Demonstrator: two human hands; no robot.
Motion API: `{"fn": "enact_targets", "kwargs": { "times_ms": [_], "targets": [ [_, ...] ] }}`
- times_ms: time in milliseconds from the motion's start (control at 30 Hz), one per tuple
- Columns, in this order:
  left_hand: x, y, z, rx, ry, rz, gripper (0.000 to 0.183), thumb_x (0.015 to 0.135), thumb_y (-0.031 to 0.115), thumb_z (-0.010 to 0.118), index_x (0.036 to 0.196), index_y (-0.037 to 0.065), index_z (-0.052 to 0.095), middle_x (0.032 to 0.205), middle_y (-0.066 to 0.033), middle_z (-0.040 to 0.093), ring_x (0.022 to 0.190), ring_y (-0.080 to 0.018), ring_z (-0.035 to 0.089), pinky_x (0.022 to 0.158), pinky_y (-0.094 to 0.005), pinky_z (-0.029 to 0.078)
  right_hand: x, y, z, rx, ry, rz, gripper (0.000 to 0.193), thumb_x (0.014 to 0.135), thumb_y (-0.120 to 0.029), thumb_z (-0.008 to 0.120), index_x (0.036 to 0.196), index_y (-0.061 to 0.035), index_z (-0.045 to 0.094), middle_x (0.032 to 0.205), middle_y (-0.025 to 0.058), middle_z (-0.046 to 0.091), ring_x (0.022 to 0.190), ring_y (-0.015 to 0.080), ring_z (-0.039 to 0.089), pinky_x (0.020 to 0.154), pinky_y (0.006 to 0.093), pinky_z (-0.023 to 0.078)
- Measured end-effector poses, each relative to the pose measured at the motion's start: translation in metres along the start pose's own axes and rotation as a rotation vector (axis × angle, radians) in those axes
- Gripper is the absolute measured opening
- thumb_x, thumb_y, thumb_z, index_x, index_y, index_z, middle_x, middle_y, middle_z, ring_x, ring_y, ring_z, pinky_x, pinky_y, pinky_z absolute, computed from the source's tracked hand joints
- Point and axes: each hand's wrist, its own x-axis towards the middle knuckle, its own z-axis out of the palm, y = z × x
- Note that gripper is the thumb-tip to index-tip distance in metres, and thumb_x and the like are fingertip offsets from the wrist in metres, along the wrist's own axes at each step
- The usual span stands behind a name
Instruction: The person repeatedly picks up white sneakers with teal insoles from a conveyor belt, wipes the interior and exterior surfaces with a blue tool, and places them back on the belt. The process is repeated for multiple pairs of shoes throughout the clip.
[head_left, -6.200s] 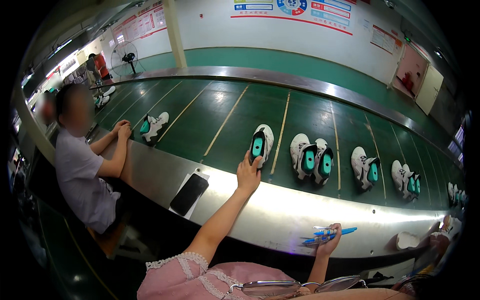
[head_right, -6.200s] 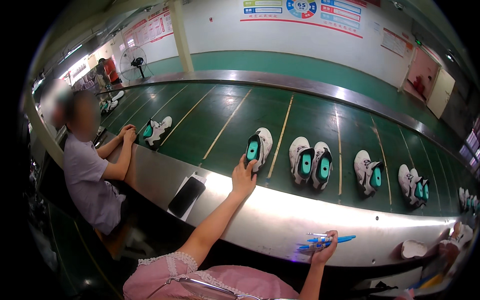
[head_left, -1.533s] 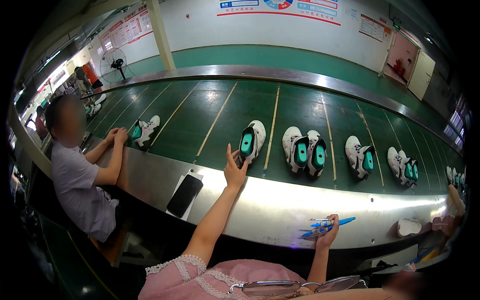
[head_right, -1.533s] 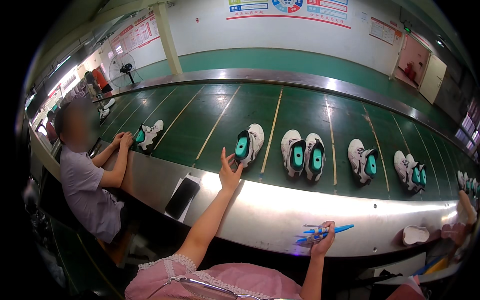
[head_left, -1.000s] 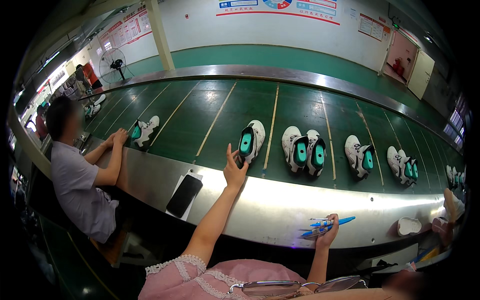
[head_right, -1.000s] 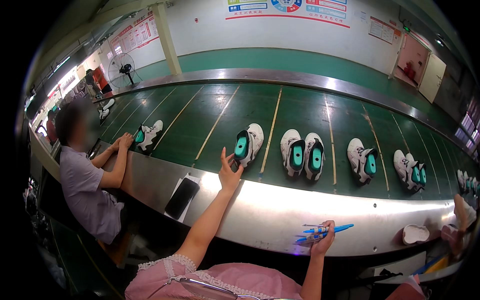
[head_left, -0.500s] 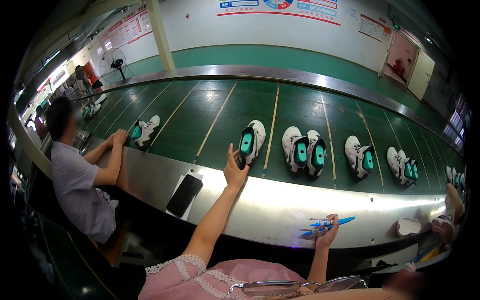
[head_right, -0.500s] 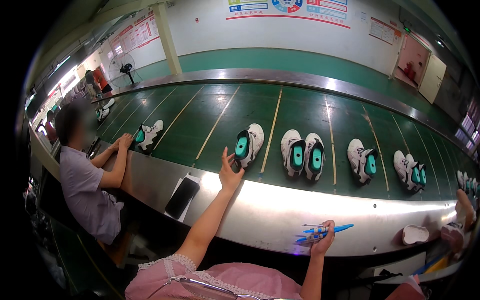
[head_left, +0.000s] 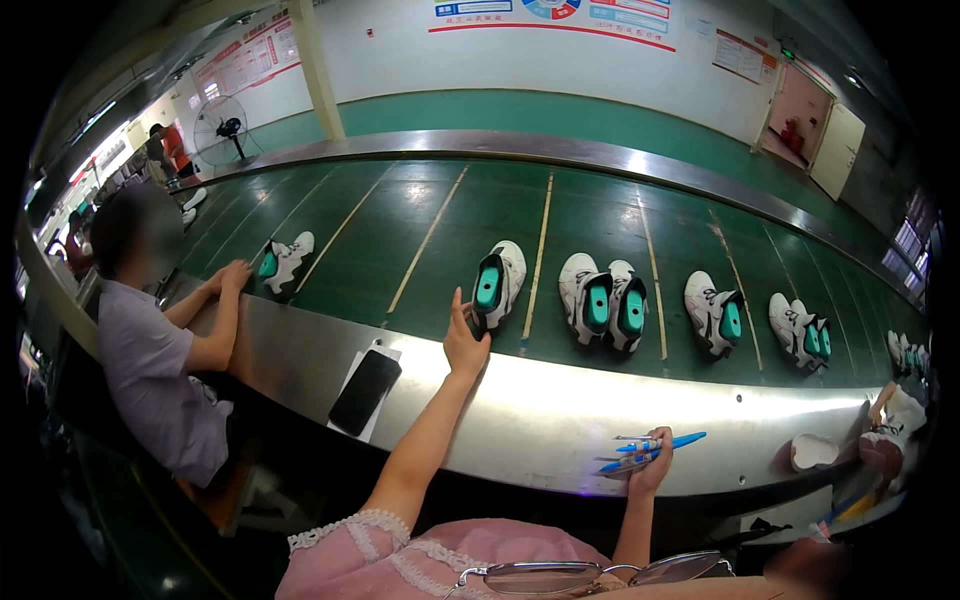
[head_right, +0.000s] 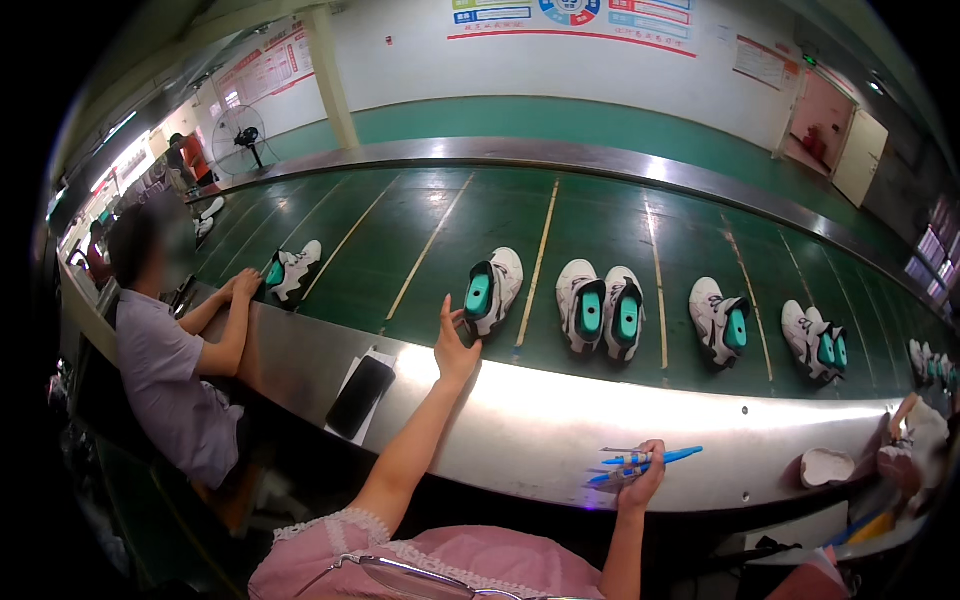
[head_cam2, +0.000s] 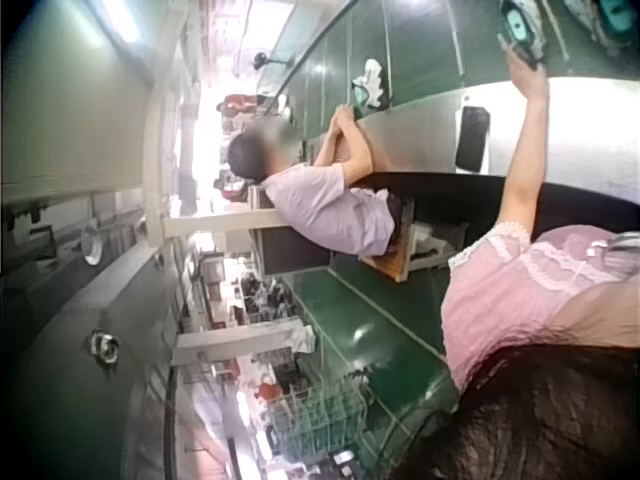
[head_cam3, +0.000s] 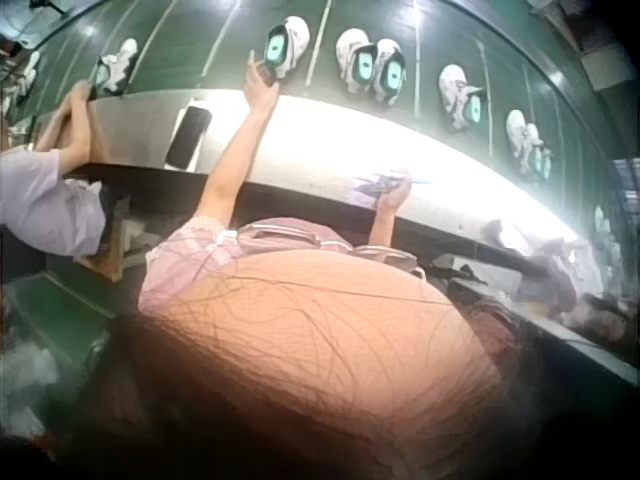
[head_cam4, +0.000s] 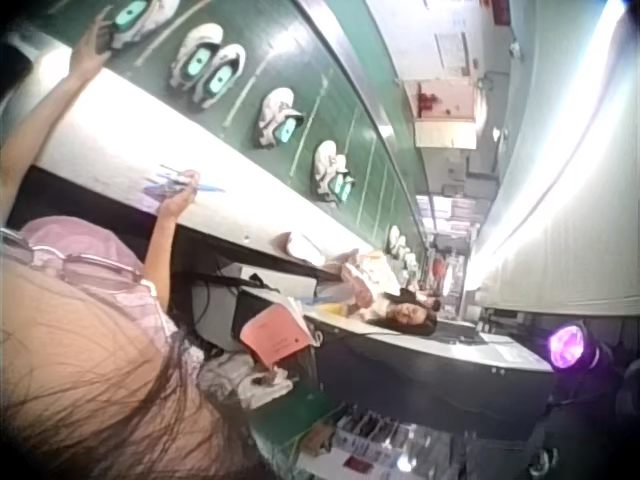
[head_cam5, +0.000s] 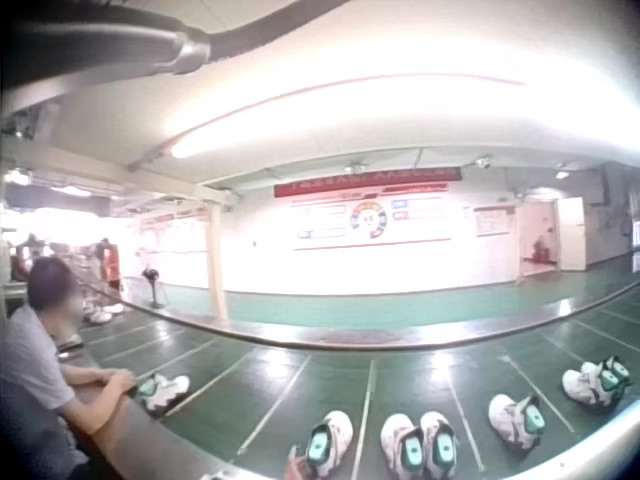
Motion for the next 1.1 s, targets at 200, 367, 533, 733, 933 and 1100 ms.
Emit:
{"fn": "enact_targets", "kwargs": {
  "times_ms": [200, 367, 533, 733, 933, 1100],
  "targets": [
    [-0.002, -0.020, 0.005, 0.236, 0.072, 0.038, 0.089, 0.057, 0.004, 0.074, 0.133, 0.005, 0.029, 0.100, -0.0108, 0.055, 0.097, -0.0319, 0.049, 0.086, -0.0418, 0.038, 0.000, 0.001, 0.001, 0.006, -0.001, 0.034, 0.024, 0.092, -0.026, 0.038, 0.075, -0.0101, 0.039, 0.066, -0.0001, 0.037, 0.054, 0.0072, 0.037, 0.050, 0.0206, 0.034],
    [-0.001, -0.020, 0.008, 0.342, -0.109, -0.073, 0.077, 0.065, 0.012, 0.072, 0.130, 0.003, 0.032, 0.106, -0.0146, 0.053, 0.101, -0.0317, 0.047, 0.089, -0.0436, 0.034, 0.000, 0.000, 0.004, 0.006, 0.054, -0.006, 0.024, 0.092, -0.027, 0.037, 0.075, -0.0107, 0.040, 0.068, -0.0006, 0.037, 0.055, 0.0068, 0.038, 0.050, 0.0201, 0.035],
    [0.001, -0.018, 0.006, 0.346, -0.211, -0.159, 0.076, 0.068, 0.015, 0.068, 0.132, 0.002, 0.029, 0.085, -0.0126, 0.062, 0.085, -0.0306, 0.056, 0.086, -0.0419, 0.035, -0.001, 0.004, -0.003, 0.032, 0.014, 0.013, 0.023, 0.094, -0.027, 0.037, 0.077, -0.0108, 0.039, 0.069, -0.0009, 0.036, 0.055, 0.0064, 0.037, 0.048, 0.0193, 0.037],
    [-0.002, -0.017, 0.008, 0.333, -0.176, -0.112, 0.077, 0.070, 0.015, 0.067, 0.134, 0.001, 0.026, 0.067, -0.0083, 0.061, 0.072, -0.0286, 0.059, 0.084, -0.0410, 0.036, 0.003, 0.006, -0.007, 0.022, 0.033, 0.000, 0.023, 0.094, -0.027, 0.036, 0.077, -0.0110, 0.039, 0.067, -0.0013, 0.035, 0.053, 0.0062, 0.040, 0.047, 0.0204, 0.041],
    [-0.002, -0.026, 0.013, 0.436, -0.083, -0.056, 0.076, 0.065, 0.017, 0.068, 0.130, 0.002, 0.032, 0.066, -0.0069, 0.061, 0.074, -0.0277, 0.059, 0.081, -0.0407, 0.036, -0.001, 0.000, -0.001, 0.016, 0.001, 0.021, 0.024, 0.093, -0.028, 0.036, 0.075, -0.0109, 0.039, 0.066, -0.0008, 0.037, 0.055, 0.0068, 0.039, 0.049, 0.0200, 0.035],
    [-0.004, -0.013, 0.012, 0.513, -0.016, -0.010, 0.075, 0.063, 0.018, 0.069, 0.128, 0.004, 0.035, 0.072, -0.0077, 0.060, 0.080, -0.0276, 0.057, 0.082, -0.0420, 0.035, -0.002, 0.000, 0.000, 0.011, 0.017, 0.012, 0.024, 0.093, -0.028, 0.036, 0.076, -0.0107, 0.039, 0.065, -0.0007, 0.037, 0.053, 0.0072, 0.038, 0.049, 0.0204, 0.035]
  ]
}}
